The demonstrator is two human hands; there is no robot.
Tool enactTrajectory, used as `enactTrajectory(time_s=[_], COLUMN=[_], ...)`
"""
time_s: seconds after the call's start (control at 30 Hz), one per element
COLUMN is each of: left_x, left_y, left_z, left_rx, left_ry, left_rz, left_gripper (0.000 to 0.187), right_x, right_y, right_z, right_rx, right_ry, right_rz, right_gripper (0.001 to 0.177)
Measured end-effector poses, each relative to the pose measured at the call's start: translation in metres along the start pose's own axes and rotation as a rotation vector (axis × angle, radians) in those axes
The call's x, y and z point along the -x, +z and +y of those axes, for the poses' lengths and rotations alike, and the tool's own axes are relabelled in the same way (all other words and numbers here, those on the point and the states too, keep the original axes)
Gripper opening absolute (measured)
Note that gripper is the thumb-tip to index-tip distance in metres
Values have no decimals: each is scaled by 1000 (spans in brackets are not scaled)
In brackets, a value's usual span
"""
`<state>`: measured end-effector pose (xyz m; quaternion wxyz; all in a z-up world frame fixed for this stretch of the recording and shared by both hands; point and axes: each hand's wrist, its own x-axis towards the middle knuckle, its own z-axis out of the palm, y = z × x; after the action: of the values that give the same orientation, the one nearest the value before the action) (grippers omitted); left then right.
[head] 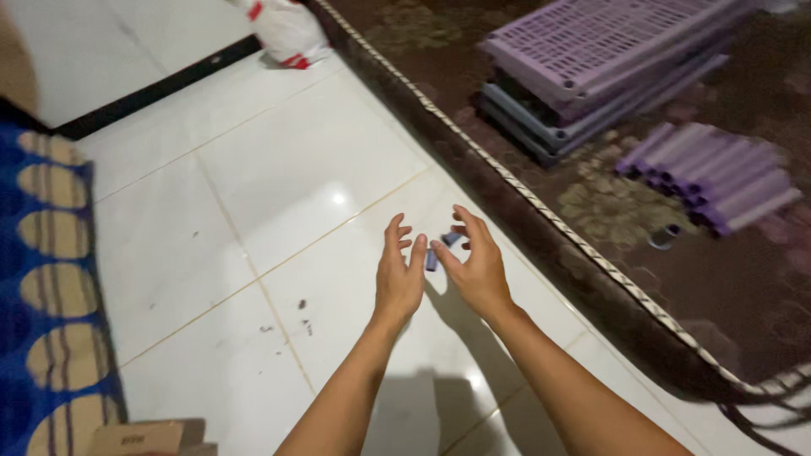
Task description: The person assembles a purple plastic grid tray by inserting cylindrical connectors into its corner holes. They handle multiple trays and connectors, stacking completed trays and organizing parts on the floor.
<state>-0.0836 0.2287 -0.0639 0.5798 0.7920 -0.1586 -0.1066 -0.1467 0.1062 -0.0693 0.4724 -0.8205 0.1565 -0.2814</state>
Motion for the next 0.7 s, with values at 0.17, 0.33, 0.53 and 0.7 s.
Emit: enactTrajectory(time_s=[0.17, 0.33, 0.53, 0.7], left_x=[-4, -1, -6, -1], left_y=[-45, -61, -46, -26], left_z=[-25, -43, -60, -75], left_rx=[-89, -125, -97, -97], left_ry=[-62, -92, -94, -128], left_rz=[141, 149, 90, -43], left_gripper=[60, 62, 60, 58], right_x=[-4, -8, -9, 3], right_y=[31, 45, 47, 58], right_z=[2, 15, 45, 70], right_rx=[4, 22, 124, 257], right_ry=[-5, 79, 43, 345], right_rz=[-47, -65, -47, -196], right_gripper=[73, 73, 65, 55])
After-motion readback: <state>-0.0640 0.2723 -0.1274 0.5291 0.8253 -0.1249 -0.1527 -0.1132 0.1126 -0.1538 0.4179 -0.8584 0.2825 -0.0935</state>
